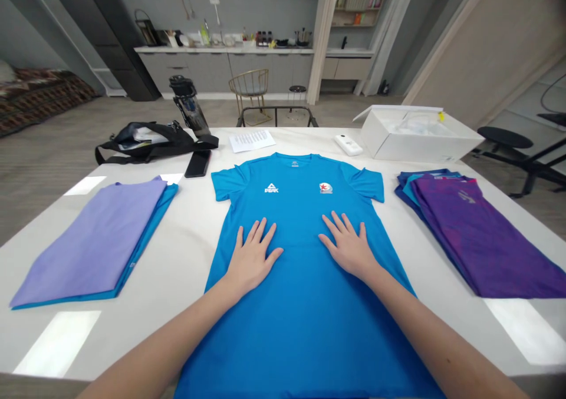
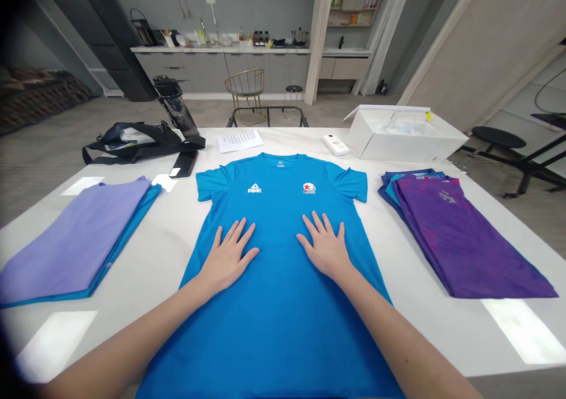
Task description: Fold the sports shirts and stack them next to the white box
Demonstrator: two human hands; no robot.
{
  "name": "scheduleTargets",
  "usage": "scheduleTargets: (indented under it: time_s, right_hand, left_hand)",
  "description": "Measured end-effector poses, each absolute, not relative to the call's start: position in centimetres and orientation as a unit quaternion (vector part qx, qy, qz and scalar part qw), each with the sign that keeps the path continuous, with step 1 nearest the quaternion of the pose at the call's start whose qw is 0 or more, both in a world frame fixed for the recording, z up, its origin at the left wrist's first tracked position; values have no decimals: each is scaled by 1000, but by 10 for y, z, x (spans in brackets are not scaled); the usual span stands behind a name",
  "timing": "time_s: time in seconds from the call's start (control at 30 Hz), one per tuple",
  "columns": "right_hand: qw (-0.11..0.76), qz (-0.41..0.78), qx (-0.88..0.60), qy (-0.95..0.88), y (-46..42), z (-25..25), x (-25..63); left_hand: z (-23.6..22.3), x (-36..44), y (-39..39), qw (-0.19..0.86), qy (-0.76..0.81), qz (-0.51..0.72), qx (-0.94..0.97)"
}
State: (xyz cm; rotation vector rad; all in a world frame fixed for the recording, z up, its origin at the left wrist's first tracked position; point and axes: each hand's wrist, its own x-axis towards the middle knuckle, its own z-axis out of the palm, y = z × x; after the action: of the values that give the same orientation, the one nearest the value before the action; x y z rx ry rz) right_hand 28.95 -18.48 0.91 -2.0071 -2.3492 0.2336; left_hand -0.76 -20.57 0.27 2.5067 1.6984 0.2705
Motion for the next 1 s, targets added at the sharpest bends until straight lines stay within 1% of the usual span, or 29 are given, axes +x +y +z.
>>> scheduleTargets:
  time_s: [0.07, 0.13, 0.2, 0.3, 0.4, 0.5, 0.6, 0.7, 0.83, 0.9, 1.0]
  right_hand:
    - [34, 68, -644, -761, -167, 15, 293]
    - [59, 50, -659, -748, -136, 21, 299]
    - [85, 40, -696, -711, -97, 24, 311]
    - [113, 44, -764, -633, -42, 20, 339]
    - [75, 78, -804, -585, -14, 8, 366]
    - [39, 79, -815, -572, -10, -2, 382]
    - [31, 83, -820, -565, -12, -2, 385]
    - [36, 110, -830, -545, -5, 5, 380]
    - [48, 143, -857, -493, 11, 9, 371]
    - [53, 143, -866, -476, 16, 6, 369]
    - [67, 133, -873, -464, 16, 0, 370]
  left_hand:
    - [10, -8, -184, 40, 566, 96, 818]
    - [18, -12, -145, 25, 591, 105, 799]
    - [23, -21, -95, 21, 641, 111, 759]
    - [22, -45, -25, 47, 715, 123, 686]
    - [11, -68, 13, 94, 748, 100, 649]
    - [0, -78, 20, 103, 771, 61, 625]
    - [-3, -76, 17, 94, 800, 46, 591]
    - [0, -70, 22, 90, 826, 51, 554]
    - [-1, -66, 35, 77, 765, 78, 634]
    - [-5, -68, 39, 91, 758, 76, 642]
    - [-12, -70, 40, 90, 792, 76, 599]
